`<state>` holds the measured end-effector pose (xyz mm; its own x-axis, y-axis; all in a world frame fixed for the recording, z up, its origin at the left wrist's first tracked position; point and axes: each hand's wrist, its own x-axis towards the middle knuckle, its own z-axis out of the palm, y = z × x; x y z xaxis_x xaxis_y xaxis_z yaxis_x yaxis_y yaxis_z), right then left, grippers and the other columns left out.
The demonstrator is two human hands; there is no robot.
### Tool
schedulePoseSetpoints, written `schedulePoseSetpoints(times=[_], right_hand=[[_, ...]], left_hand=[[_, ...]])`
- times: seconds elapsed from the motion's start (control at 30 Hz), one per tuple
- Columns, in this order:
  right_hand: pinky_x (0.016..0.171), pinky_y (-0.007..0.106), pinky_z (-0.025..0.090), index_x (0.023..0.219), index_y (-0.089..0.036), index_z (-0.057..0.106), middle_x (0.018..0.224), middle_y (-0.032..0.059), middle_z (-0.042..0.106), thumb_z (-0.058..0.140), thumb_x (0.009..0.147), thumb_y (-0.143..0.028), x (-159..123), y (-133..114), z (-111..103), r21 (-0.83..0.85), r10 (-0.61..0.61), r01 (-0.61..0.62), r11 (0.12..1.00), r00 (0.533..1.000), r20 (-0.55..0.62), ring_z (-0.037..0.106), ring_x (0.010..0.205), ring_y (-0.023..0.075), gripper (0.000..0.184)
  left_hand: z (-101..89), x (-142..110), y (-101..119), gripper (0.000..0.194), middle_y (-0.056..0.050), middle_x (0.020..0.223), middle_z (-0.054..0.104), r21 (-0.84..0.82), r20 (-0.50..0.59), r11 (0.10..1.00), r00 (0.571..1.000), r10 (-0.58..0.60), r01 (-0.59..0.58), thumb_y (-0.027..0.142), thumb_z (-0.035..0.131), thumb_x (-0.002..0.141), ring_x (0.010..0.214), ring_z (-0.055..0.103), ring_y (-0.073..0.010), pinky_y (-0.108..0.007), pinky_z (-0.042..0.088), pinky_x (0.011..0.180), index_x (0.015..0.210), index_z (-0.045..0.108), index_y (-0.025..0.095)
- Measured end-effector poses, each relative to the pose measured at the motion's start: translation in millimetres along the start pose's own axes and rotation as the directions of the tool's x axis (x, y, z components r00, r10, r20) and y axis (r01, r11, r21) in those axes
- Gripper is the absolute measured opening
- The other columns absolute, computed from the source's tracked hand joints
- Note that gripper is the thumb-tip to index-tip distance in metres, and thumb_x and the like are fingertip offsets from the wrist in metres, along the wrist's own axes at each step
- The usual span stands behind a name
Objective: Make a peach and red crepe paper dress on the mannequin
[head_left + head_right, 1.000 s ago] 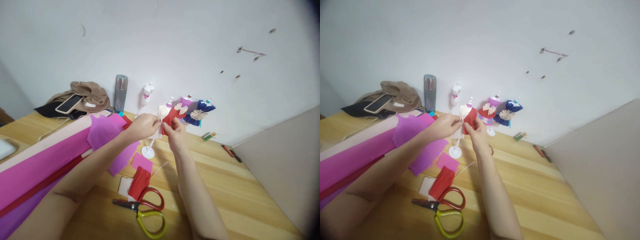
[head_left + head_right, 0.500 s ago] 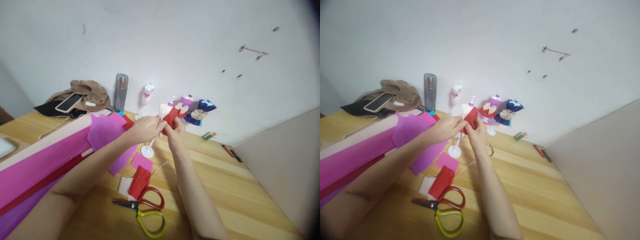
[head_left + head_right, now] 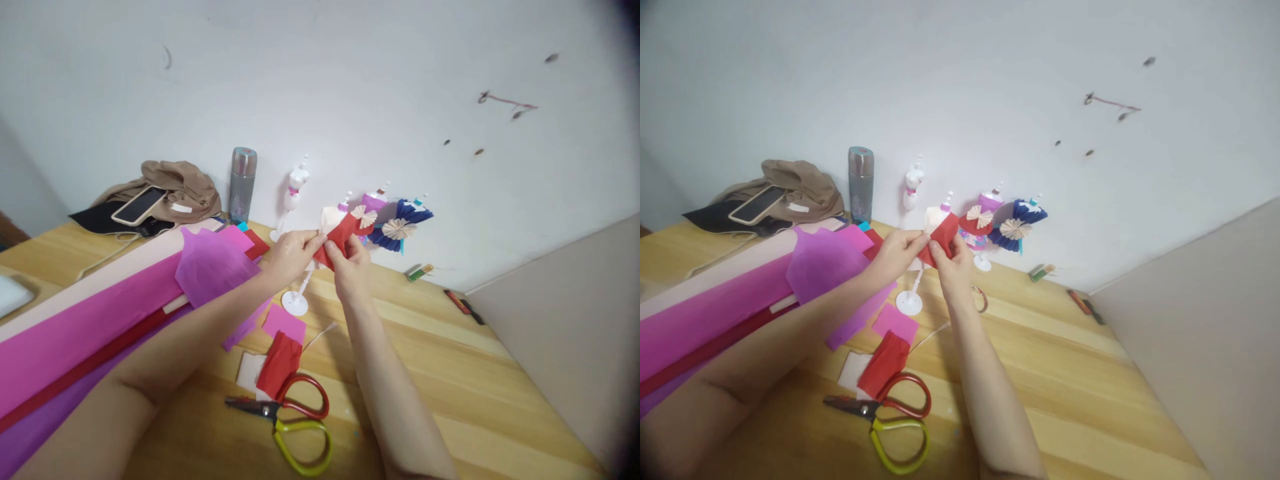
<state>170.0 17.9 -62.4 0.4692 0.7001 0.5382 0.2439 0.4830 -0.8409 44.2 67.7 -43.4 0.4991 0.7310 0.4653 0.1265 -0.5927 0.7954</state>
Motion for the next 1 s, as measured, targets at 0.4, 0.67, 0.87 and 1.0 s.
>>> schedulePoseSetpoints(times=[0.4,0.67,0.87,1.0], right_hand=[[0.083,0.039,0.054,0.089,-0.023,0.068,0.093,0.003,0.074,0.074,0.072,-0.035,-1,-2,2,0.029,0.007,-0.008,1.0,1.0,0.022,0.066,0.085,0.0213,0.021],[0.076,0.037,0.052,0.09,-0.023,0.066,0.087,0.0024,0.071,0.07,0.077,-0.038,-4,-4,4,-0.045,-0.045,0.046,0.998,0.999,0.023,0.062,0.081,0.0204,0.021],[0.076,0.036,0.05,0.086,-0.022,0.065,0.082,0.001,0.068,0.067,0.078,-0.038,-4,-2,3,-0.08,-0.053,0.055,0.995,0.998,0.027,0.059,0.076,0.0194,0.018],[0.074,0.036,0.05,0.087,-0.023,0.065,0.081,0.0008,0.068,0.067,0.078,-0.038,-4,-2,1,-0.09,-0.035,0.038,0.995,0.999,0.036,0.058,0.075,0.0189,0.018]], left_hand=[[4.8,-6,12,0.026,0.0,0.075,0.055,-0.112,0.011,0.992,0.998,-0.058,0.059,0.025,0.037,0.1,0.073,0.054,-0.0136,-0.026,0.043,0.07,0.076,0.044,0.02],[2.2,-6,17,0.028,0.002,0.07,0.05,-0.05,0.038,0.992,0.993,-0.111,0.113,0.025,0.036,0.1,0.069,0.05,-0.0138,-0.028,0.04,0.067,0.072,0.038,0.022],[-1.3,-10,26,0.028,0.0,0.072,0.054,-0.108,0.065,0.981,0.986,-0.153,0.159,0.025,0.036,0.1,0.068,0.053,-0.0136,-0.026,0.044,0.067,0.073,0.04,0.021],[-2.9,-10,28,0.028,0.0,0.074,0.056,-0.158,0.099,0.967,0.977,-0.188,0.202,0.028,0.037,0.101,0.071,0.055,-0.0135,-0.025,0.046,0.067,0.074,0.043,0.02]])
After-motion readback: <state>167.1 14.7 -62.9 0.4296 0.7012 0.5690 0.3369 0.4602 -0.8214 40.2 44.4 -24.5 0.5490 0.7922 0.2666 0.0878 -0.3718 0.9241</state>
